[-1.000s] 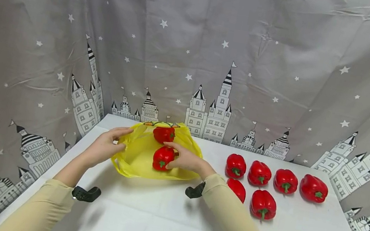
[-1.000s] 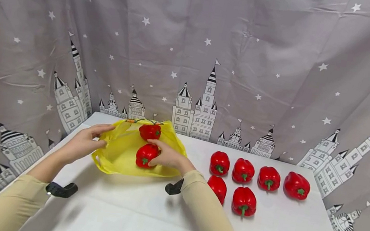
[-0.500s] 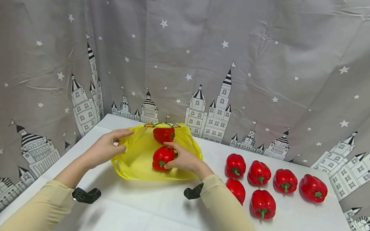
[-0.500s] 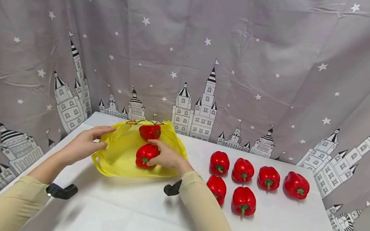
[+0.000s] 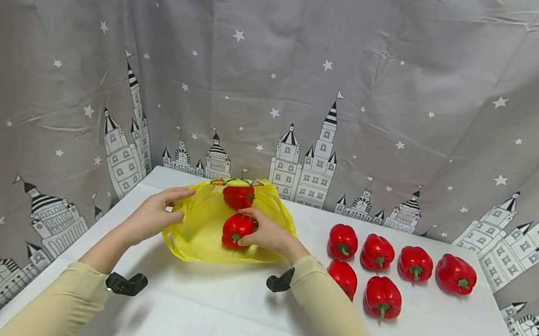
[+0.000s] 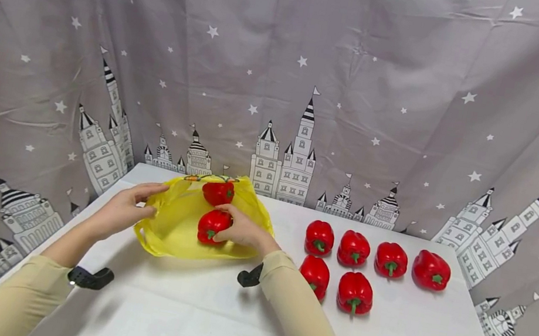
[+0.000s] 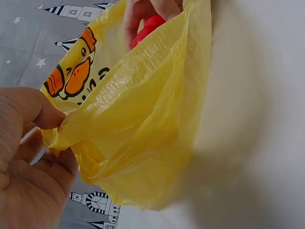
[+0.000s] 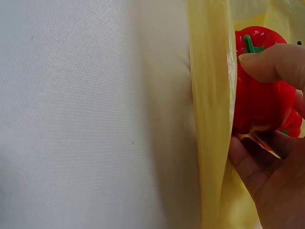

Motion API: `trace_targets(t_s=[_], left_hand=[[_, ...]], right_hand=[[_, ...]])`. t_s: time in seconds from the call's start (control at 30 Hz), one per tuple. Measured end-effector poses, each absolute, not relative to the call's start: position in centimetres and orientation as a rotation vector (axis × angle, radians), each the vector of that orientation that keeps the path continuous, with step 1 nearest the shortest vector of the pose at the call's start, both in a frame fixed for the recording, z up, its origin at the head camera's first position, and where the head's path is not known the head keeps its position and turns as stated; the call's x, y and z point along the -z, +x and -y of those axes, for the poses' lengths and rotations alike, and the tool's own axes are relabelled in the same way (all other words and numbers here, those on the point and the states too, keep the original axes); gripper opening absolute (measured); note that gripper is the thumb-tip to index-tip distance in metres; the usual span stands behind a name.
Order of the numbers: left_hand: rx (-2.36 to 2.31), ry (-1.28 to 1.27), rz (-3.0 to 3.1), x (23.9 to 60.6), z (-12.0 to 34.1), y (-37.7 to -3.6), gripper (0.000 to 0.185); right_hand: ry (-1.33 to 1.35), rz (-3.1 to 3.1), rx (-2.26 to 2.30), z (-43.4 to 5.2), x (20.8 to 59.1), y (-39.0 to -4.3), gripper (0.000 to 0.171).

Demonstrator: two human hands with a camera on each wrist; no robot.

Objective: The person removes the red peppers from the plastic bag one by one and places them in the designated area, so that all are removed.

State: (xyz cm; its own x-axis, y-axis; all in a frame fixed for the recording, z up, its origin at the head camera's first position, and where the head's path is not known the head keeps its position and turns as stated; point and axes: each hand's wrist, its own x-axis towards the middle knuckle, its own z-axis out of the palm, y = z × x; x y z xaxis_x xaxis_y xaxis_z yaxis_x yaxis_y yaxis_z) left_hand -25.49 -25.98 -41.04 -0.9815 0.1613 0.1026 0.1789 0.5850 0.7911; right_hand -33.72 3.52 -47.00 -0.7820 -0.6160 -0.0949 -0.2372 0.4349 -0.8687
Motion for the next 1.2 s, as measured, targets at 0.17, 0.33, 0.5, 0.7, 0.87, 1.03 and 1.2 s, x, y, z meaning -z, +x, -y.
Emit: trace_targets(t_s=[0.17,0.33,0.5,0.7,0.87,1.03,1.2], left_hand=[[1.391,-0.301,2.781,41.1,25.8,-25.6,0.062],[1.407,-0.28,2.79,41.2,25.7,-25.6,0.062],[1.404,-0.278,2.797,41.2,25.6,-25.7,0.062],[1.392,-0.29,2.792,41.3,25.7,-25.7,0.062],[1.381,-0.309,2.782,41.4,25.8,-25.8,0.062],[1.376,-0.296,2.796,41.2,26.0,-25.9,0.062],[1.39,-0.289,2.805,41.2,25.8,-26.0,0.062]], right_hand=[[-0.706,-2.261,1.341,-3.6,47.0,-33.6,0.075],[-0.687,-2.24,1.368,-3.7,47.0,-33.5,0.072],[-0.686,-2.232,1.396,-3.8,47.1,-33.5,0.069],[-0.709,-2.264,1.43,-3.9,46.7,-33.4,0.068],[-0.699,-2.282,1.421,-4.6,45.6,-33.0,0.066],[-0.692,-2.238,1.433,-6.0,44.1,-32.4,0.066],[-0.698,-2.26,1.418,-7.9,42.9,-32.0,0.063]])
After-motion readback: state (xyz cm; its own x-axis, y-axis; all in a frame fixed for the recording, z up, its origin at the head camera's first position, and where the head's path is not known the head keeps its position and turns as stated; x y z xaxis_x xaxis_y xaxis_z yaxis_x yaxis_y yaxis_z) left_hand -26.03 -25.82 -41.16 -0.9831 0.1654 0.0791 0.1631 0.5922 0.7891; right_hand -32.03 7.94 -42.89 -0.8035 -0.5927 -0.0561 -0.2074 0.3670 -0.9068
